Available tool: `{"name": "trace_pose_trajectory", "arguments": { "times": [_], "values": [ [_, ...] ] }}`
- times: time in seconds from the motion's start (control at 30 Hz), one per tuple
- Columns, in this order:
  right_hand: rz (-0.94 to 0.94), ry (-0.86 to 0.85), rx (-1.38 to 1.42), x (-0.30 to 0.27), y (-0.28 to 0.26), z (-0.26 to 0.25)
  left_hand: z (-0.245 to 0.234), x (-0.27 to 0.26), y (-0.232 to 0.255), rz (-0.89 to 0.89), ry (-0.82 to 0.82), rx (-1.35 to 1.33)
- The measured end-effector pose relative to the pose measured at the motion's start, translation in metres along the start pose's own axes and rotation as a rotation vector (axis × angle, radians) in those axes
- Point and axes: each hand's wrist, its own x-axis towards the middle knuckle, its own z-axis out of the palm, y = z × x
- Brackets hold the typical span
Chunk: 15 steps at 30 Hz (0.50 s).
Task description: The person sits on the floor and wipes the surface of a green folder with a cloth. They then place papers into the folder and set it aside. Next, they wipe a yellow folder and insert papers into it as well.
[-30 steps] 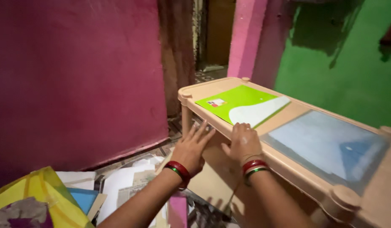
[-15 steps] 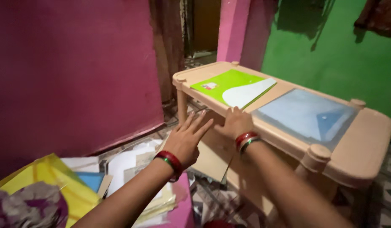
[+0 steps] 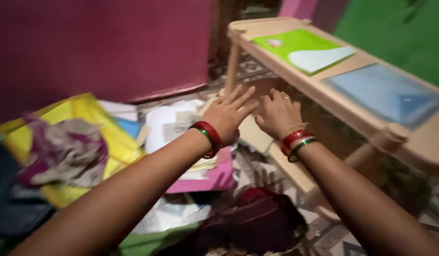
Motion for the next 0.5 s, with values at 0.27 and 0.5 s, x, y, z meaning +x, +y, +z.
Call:
{"name": "trace_pose_trajectory", "arguments": {
  "times": [0.27,0.5],
  "values": [
    [-0.318,0.039,0.033,-0.033,-0.094,0.041,-0.011,-0.113,-0.035,-0.189,-0.07,-0.051],
    [-0.314,-0.105,0.059,-0.05,-0.116,0.06,-0.014,-0.198,-0.081,-0.333,-0.182,-0.02]
  ]
}}
